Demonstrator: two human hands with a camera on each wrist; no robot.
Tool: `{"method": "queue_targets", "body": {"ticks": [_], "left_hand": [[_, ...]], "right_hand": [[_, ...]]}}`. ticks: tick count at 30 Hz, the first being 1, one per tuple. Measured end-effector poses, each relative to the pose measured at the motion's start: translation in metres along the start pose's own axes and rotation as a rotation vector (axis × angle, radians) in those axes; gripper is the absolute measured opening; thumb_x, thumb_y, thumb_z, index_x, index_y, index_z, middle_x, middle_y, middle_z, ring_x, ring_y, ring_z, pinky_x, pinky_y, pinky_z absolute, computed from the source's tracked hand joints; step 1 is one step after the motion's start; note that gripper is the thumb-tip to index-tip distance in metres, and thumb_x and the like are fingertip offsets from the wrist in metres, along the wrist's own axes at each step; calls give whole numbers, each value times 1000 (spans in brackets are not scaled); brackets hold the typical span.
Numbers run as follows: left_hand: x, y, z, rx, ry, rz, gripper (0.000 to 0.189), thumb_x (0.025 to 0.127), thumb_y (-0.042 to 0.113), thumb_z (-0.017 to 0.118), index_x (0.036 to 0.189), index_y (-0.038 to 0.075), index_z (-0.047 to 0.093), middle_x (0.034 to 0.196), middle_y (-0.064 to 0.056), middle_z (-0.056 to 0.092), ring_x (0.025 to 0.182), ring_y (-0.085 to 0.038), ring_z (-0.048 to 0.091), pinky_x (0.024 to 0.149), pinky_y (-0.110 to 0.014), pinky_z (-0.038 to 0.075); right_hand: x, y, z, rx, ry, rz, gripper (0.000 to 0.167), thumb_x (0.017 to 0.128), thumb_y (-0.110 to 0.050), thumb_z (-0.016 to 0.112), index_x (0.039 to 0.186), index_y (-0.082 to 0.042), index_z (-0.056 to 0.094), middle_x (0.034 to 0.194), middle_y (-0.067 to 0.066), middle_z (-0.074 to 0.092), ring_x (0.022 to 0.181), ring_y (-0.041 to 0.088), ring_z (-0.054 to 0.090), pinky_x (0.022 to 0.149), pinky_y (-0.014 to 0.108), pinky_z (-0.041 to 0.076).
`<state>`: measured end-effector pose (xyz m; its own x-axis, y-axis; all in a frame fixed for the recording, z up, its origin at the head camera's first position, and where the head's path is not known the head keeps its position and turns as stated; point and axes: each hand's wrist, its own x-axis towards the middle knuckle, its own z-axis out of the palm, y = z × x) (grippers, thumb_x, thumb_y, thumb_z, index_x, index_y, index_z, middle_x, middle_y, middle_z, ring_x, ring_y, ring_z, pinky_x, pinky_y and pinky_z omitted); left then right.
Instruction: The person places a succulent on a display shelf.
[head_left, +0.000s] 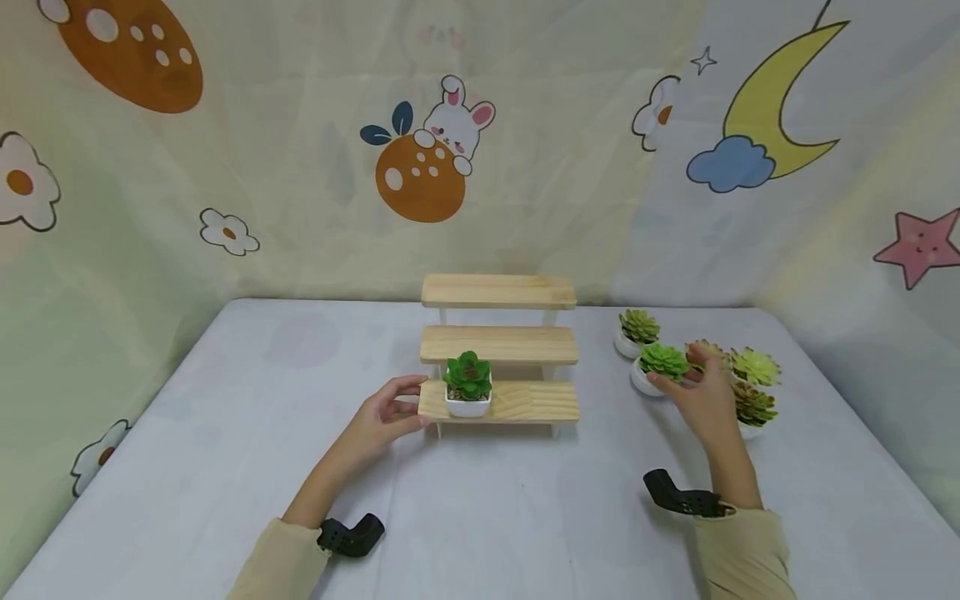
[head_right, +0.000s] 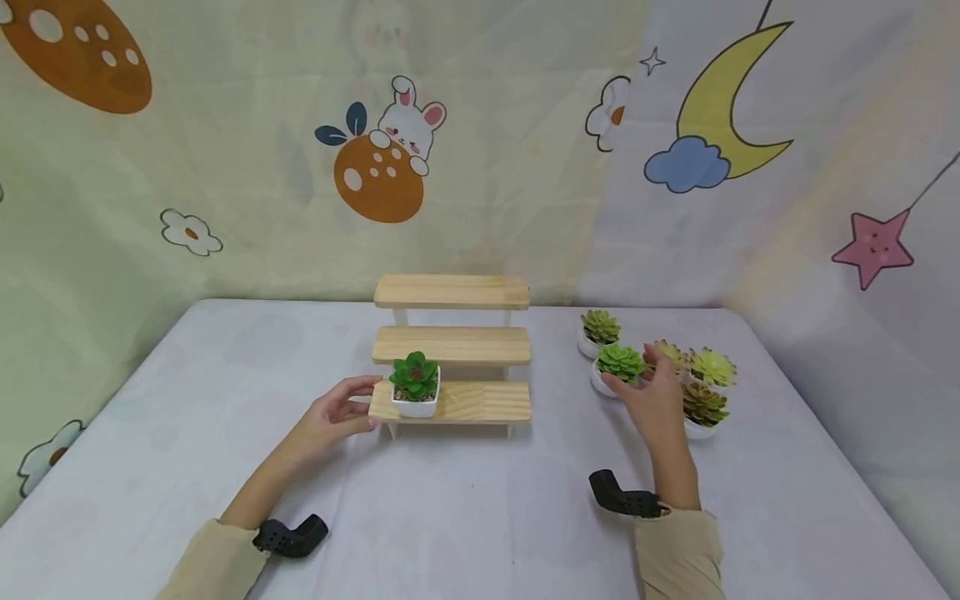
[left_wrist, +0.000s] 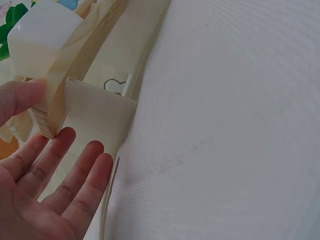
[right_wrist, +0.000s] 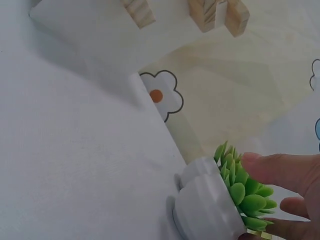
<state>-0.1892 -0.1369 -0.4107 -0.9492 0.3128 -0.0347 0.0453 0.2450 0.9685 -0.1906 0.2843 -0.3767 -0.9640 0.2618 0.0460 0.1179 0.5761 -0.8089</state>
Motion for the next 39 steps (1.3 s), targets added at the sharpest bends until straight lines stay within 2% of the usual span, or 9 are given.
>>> {"method": "queue_targets", "body": {"ticks": [6,13,17,22,24,28,30,36,39], "left_hand": [[1,2,-1,-1,-4,-9,56,84,18,69,134,20,45,130,-10,50,109,-25,56,86,-34,49],[2,3,-2,-2,-6,4,56,84,18,69,134,19,45,131,-11,49,109,-26,56,87,-35,49],[1,4,-3,0,-8,-1,56,84,18,69,134,19,44,131,-11,49,109,-26,56,87,-35,49],[1,2,-3,-5,-7,0,56,84,16,69,134,17,44,130,-13,50,108,-25,57,86,-32,50],[2,2,-2,-12,-11,7,56,84,15,68,134,15,44,130,-14,49,107,-26,57,85,-31,50],[3,0,1,-16,-27,18,56,84,14,68,135,13,44,130,-16,49,107,-26,56,85,-30,49],[3,0,2,-18,-27,18,56,84,15,68,135,13,44,130,-16,49,107,-26,56,85,-31,49],[2,1,3,-5,-15,6,56,84,15,68,134,14,44,129,-15,50,107,-25,57,85,-31,49],[1,0,0,-1,-10,8,56,84,15,69,134,14,45,129,-15,50,107,-26,57,86,-32,49]], "right_hand": [[2,0,3,-44,-69,23,92,87,-40,62,149,-4,5,153,25,10,130,48,29,99,58,34],[4,-2,7,-108,-65,-5,92,87,-39,63,149,-4,5,151,27,16,127,47,34,95,58,37],[5,-2,8,-84,-73,6,94,86,-38,64,149,-5,2,149,28,20,126,45,36,92,56,39],[8,3,8,6,-141,5,94,87,-32,65,148,-1,0,145,32,25,118,42,44,77,30,51],[8,6,7,35,-181,20,94,87,-32,64,148,0,0,144,32,25,114,36,49,74,26,52],[10,12,5,65,-253,83,94,88,-35,62,148,1,-1,147,31,20,92,16,60,92,43,44],[11,15,5,43,-269,96,91,88,-37,62,148,1,4,147,30,22,80,7,60,94,47,41],[15,19,9,-14,-279,71,82,88,-40,61,144,4,19,141,28,34,77,7,57,73,24,47],[17,20,13,-26,-288,68,82,87,-40,62,143,4,21,137,28,37,79,8,55,69,22,47]]}}
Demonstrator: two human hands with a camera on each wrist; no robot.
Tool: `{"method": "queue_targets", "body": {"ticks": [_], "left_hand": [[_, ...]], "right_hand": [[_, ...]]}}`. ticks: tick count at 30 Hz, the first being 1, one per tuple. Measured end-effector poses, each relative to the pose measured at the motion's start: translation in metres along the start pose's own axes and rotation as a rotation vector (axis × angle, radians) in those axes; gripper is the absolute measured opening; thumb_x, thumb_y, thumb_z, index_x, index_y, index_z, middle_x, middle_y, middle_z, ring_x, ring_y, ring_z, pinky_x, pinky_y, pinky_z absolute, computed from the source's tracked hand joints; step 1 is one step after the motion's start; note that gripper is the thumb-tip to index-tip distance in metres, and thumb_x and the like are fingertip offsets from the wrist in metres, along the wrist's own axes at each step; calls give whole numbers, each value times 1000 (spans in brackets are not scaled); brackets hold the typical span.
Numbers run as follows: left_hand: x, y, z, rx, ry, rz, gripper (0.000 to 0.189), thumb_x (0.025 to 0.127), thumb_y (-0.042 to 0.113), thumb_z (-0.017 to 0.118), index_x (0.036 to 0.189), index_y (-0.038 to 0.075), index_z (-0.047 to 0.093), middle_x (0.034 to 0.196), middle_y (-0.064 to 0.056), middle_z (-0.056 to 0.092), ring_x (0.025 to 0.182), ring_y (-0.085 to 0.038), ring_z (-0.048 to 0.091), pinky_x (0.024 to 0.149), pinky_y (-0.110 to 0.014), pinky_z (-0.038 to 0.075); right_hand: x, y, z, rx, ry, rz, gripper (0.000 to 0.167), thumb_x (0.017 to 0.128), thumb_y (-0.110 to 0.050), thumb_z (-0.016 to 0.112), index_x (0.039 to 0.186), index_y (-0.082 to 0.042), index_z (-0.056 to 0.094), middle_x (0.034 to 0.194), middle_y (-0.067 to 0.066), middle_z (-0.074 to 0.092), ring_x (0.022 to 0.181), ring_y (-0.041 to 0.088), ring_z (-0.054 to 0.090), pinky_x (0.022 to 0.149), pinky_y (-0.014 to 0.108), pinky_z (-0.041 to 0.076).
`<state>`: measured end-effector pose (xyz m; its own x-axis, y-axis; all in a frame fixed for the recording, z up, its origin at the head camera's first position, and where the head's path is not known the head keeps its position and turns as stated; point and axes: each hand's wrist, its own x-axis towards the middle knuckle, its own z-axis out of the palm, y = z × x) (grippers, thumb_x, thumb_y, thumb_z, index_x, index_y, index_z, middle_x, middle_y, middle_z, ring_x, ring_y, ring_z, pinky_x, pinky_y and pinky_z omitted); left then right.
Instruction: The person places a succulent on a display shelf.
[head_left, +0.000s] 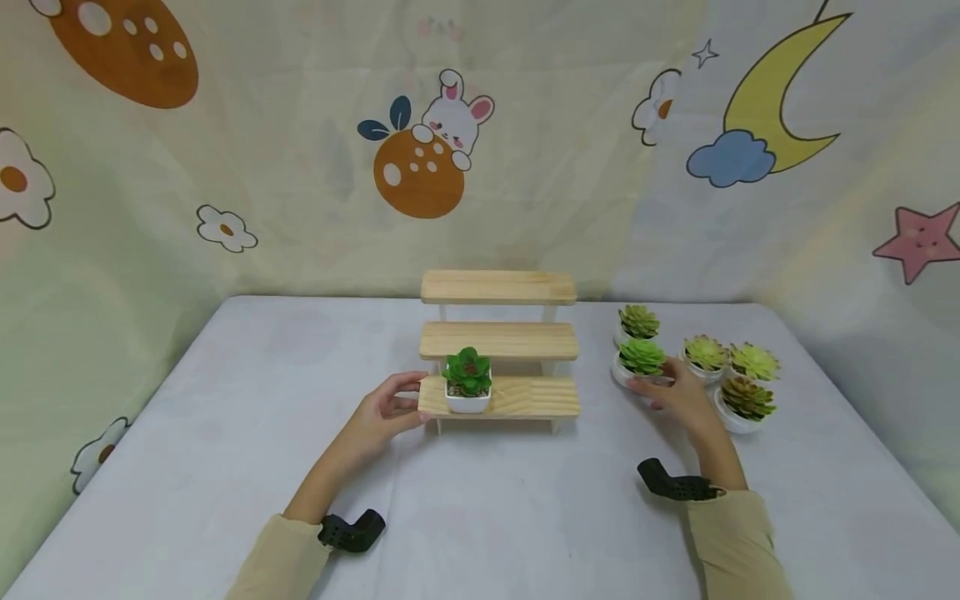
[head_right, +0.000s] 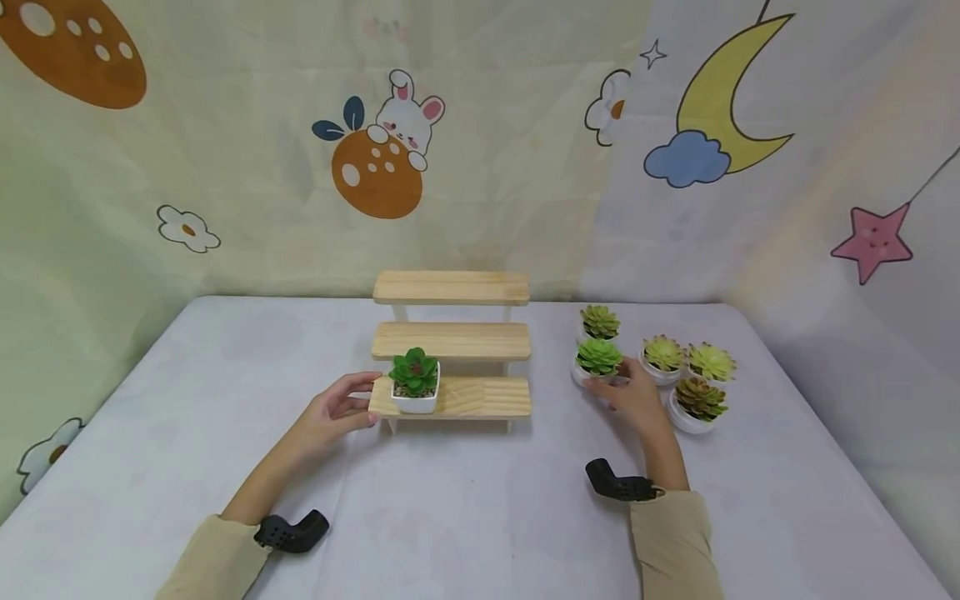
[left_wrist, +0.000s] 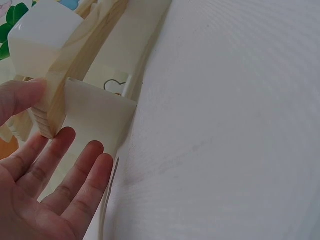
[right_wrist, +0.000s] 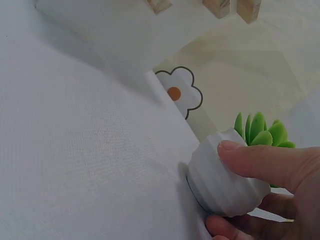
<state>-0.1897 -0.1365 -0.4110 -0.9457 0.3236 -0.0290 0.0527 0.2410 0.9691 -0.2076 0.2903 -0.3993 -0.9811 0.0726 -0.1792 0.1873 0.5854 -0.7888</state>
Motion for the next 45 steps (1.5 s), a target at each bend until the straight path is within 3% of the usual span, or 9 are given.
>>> {"method": "queue_targets", "body": {"ticks": [8,17,22,27,34,41,45], "left_hand": [[1,1,-2,-14,-9,7,56,84,13,68,134,12,44,129,-16,50,107,-27,57,85,-30,49],[0,-1,-1,-8,2,2,56,84,15,68,134,14,44,128,-14,50,105,-22,57,83,-29,49],[-1,1,-1,-2,6,-9,56,84,16,68,135,15,44,128,-13,50,104,-21,57,83,-29,49],[-1,2,-1,-8,3,-13,56,84,16,68,134,15,44,128,-13,50,105,-23,57,83,-30,49],[-1,2,-2,0,-3,-5,56,84,16,68,135,15,44,128,-13,50,107,-24,56,84,-30,49],[-2,3,-3,-5,3,-10,55,84,16,68,134,16,44,128,-12,50,107,-25,56,84,-30,49],[-2,2,-2,-5,-9,0,56,84,17,68,135,13,43,129,-14,50,107,-25,55,84,-31,49]], "right_hand": [[1,-3,4,-10,6,-10,82,86,-38,64,141,5,21,130,27,42,84,9,50,66,25,46],[0,-6,6,-61,34,6,89,84,-44,65,141,6,19,132,29,39,99,29,50,66,26,46],[1,-7,7,-100,55,8,94,82,-48,65,142,8,17,128,30,42,101,31,52,69,27,45],[2,-6,8,-130,69,2,94,81,-49,65,141,8,20,124,29,45,105,35,50,76,35,44],[-1,-11,3,-150,66,14,104,81,-55,63,143,9,10,135,36,33,117,44,43,89,52,42],[-11,-28,-6,-184,92,-35,97,81,-56,62,140,7,19,127,31,41,105,38,51,70,35,46],[-20,-41,-9,-176,81,-52,97,82,-55,61,143,6,15,128,30,41,103,35,52,66,29,45]]}}
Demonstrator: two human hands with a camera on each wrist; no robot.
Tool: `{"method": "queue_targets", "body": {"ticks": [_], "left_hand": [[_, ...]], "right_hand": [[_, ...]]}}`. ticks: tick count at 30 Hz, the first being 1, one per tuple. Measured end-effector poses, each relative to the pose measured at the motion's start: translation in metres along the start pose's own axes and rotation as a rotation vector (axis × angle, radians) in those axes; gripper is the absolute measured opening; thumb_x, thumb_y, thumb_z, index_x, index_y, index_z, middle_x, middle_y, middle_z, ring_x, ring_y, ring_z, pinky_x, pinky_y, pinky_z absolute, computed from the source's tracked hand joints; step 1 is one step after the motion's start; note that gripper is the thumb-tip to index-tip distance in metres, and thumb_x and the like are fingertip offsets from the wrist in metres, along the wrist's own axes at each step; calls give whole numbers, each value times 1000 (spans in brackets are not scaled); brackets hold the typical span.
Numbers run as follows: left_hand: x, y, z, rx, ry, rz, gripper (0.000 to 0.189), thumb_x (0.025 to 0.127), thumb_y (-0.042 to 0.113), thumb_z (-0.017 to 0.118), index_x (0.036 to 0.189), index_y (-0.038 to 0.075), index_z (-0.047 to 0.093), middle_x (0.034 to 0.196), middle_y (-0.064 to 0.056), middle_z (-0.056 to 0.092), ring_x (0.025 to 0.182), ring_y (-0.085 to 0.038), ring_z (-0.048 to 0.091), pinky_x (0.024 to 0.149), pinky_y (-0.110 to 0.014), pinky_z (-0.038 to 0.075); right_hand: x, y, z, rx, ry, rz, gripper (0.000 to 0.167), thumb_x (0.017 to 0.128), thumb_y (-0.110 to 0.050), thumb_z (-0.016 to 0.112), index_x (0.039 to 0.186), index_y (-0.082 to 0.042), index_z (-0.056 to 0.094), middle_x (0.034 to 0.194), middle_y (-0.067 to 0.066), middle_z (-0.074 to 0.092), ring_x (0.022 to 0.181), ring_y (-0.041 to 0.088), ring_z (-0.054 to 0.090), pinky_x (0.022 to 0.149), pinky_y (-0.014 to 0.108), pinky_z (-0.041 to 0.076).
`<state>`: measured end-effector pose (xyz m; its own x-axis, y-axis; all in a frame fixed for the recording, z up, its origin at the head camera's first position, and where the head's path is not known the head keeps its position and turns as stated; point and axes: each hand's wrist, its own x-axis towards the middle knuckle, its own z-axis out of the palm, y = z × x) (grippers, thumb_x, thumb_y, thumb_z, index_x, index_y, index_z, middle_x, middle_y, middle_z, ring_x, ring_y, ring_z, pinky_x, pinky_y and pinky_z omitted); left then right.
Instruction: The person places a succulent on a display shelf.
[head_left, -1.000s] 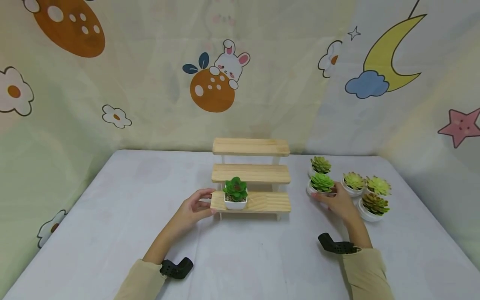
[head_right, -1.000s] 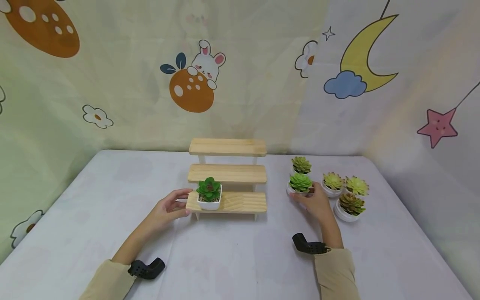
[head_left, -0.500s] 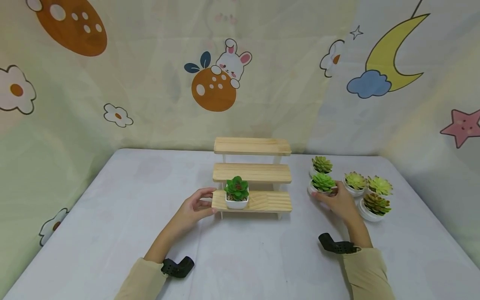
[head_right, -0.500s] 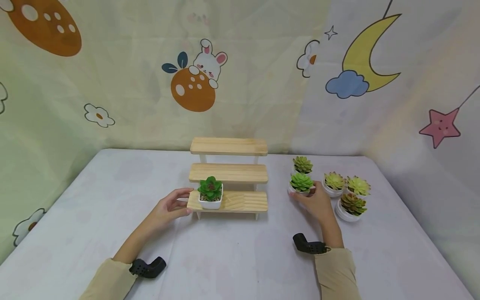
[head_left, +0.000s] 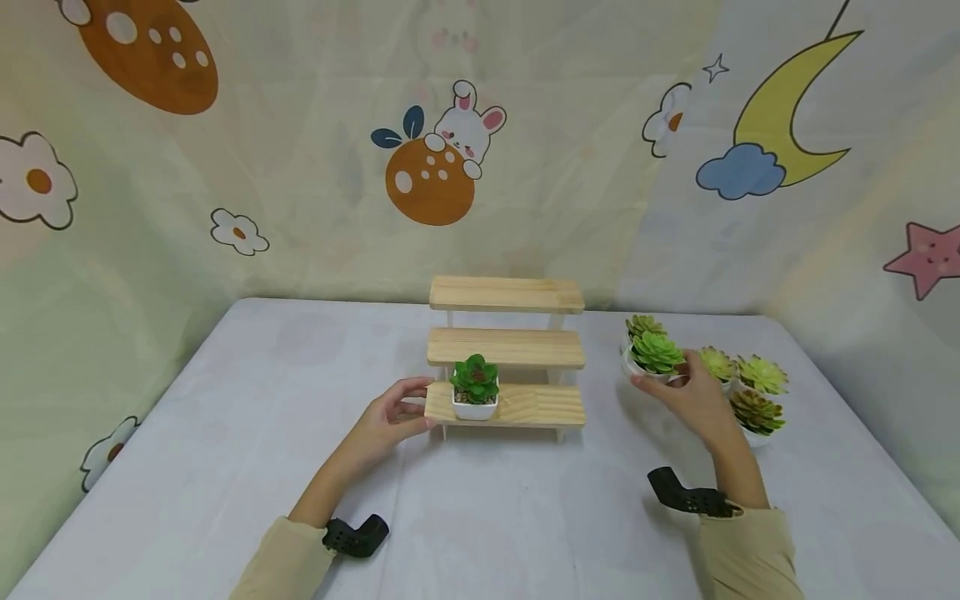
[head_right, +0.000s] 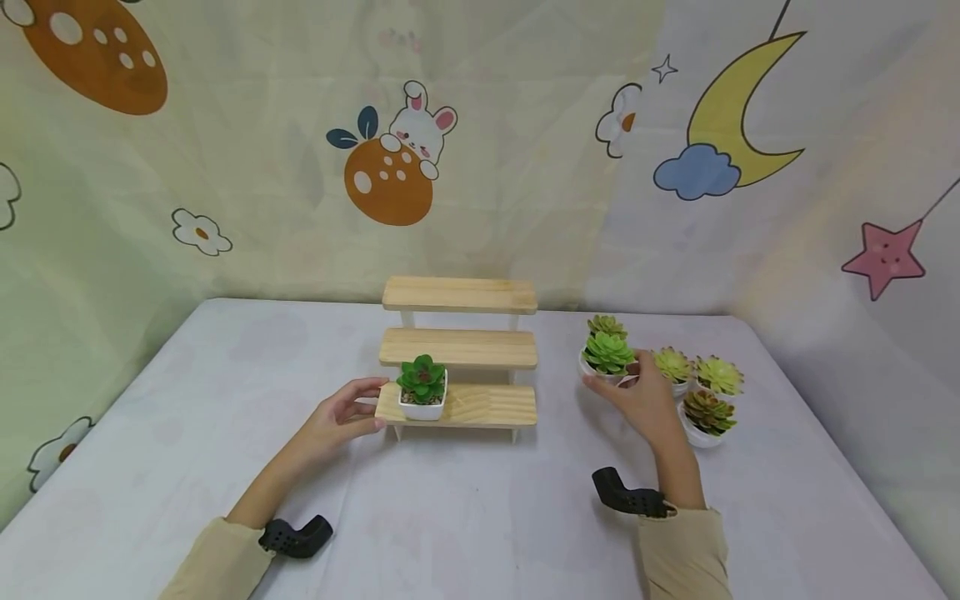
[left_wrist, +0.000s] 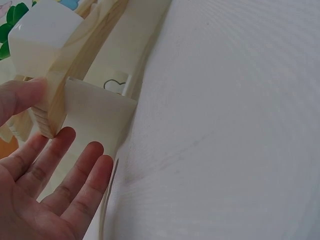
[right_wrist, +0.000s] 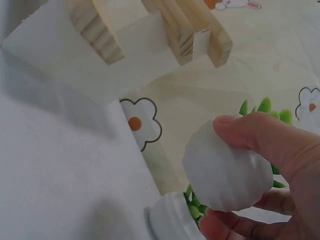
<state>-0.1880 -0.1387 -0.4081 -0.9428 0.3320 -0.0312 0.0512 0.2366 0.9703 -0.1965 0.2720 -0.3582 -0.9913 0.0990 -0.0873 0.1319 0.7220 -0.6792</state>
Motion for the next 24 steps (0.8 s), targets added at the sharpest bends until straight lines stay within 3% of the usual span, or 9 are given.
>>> {"method": "queue_targets", "body": {"ticks": [7,15,24], "left_hand": [[0,-2,2,-6,7,-4,56,84,14,68,135,13,44,128,-15,50,107,-25,56,85,-31,49],[1,-1,1,3,9,-6,56,84,15,68,135,15,44,128,-14,50,107,-25,56,85,-31,49],[1,-2,1,-10,3,8,56,84,14,68,135,14,44,129,-15,50,108,-27,56,86,-31,49]], "right_hand": [[-14,-18,-10,13,15,-61,85,82,-52,63,137,0,24,110,20,49,87,25,50,61,30,42],[-26,-40,-9,20,-4,-162,79,82,-48,66,136,-3,28,108,16,50,95,28,53,65,31,45],[-31,-60,8,15,-37,-242,80,81,-44,69,138,-3,30,102,17,55,89,25,56,65,31,47]]}}
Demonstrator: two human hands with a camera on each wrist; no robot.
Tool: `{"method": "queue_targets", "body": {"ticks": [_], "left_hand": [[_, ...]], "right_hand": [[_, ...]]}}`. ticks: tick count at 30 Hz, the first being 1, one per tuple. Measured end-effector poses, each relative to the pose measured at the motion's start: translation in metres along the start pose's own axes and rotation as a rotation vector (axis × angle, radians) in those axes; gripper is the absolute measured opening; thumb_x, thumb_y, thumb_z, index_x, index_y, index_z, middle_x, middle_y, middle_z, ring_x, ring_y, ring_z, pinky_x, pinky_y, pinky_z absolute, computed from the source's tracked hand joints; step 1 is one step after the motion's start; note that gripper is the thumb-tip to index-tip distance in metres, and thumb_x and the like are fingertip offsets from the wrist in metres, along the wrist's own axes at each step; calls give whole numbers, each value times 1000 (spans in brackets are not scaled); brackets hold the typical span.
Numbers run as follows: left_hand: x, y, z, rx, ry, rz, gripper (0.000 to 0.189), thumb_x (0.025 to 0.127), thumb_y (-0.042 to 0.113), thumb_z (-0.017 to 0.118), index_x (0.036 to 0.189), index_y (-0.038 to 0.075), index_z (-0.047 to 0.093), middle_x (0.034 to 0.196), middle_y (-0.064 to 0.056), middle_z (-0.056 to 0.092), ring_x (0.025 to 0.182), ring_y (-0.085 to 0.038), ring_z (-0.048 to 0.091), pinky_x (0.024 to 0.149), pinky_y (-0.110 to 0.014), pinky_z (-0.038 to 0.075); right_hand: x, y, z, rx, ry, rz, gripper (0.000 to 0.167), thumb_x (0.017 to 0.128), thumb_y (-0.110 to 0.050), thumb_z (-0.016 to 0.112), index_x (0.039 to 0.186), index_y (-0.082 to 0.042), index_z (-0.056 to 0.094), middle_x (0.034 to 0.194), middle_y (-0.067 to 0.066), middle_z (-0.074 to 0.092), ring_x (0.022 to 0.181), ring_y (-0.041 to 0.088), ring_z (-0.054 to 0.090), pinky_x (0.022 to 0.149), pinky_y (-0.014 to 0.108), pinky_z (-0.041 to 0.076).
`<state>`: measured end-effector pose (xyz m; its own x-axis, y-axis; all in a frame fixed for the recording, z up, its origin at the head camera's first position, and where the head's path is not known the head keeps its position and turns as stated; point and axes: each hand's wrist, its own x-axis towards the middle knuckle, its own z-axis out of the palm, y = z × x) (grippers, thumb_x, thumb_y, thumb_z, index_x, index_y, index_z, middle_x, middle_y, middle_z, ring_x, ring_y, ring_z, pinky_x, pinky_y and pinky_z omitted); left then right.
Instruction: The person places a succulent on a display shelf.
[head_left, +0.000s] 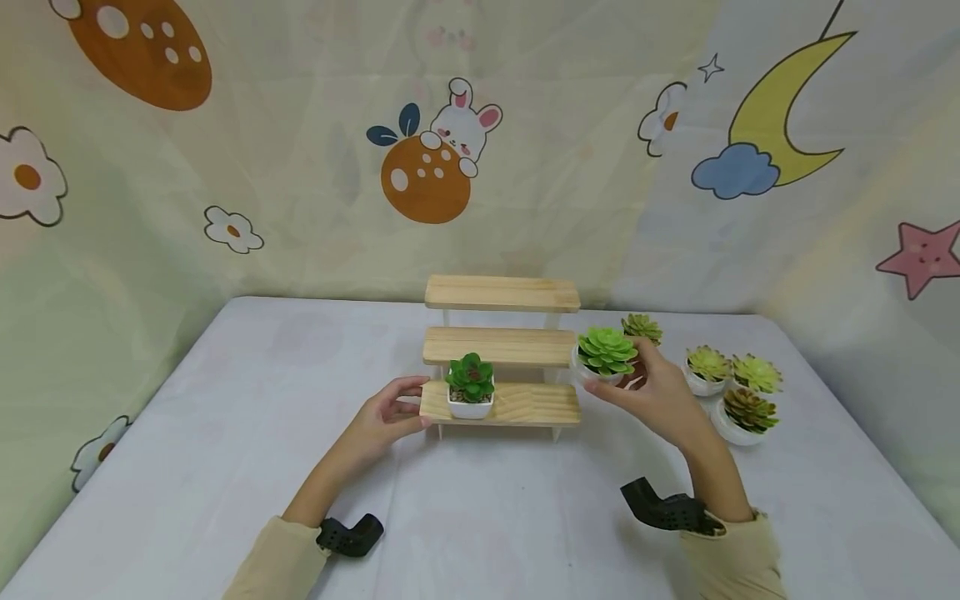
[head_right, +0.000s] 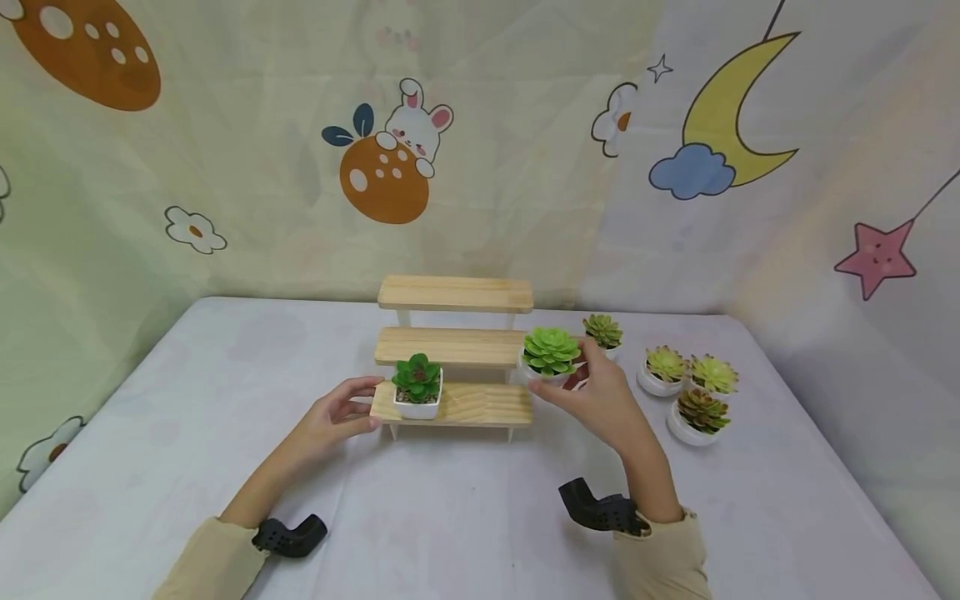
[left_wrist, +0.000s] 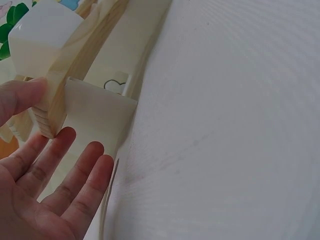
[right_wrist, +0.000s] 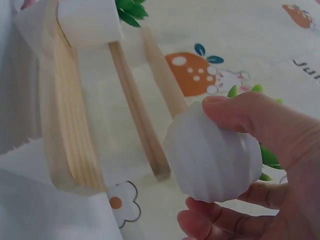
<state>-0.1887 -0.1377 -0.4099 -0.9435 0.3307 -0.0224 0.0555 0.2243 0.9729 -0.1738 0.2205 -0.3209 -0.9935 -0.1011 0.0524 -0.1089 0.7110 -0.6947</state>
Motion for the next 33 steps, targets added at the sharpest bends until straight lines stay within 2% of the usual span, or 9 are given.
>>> {"method": "queue_targets", "body": {"ticks": [11,17,24,33], "left_hand": [[1,2,-1,7,-2,6,56,85,16,68,135,13,43,129,-15,49,108,-26,56,85,-31,49],[0,0,-1,-4,-3,13,56,84,12,67,135,11,43,128,-17,50,108,-27,56,84,-27,49],[0,-1,-2,-9,-4,22,56,84,12,68,134,10,44,128,-18,50,107,-28,56,83,-26,49],[-1,0,-1,-10,-6,29,56,84,12,67,134,9,44,128,-18,50,107,-28,56,83,-26,49]], "right_hand": [[5,-10,24,56,-47,-108,65,77,-36,75,126,-6,44,94,9,58,77,18,53,62,27,47],[5,-15,36,66,-86,-122,65,74,-38,77,123,-10,46,90,5,58,77,18,52,64,25,46],[6,-18,50,88,-116,-142,60,73,-32,79,118,-9,48,85,4,59,75,18,53,61,25,47],[7,-18,62,107,-152,-150,64,73,-30,79,122,-6,46,89,5,60,74,19,54,60,26,48]]}}
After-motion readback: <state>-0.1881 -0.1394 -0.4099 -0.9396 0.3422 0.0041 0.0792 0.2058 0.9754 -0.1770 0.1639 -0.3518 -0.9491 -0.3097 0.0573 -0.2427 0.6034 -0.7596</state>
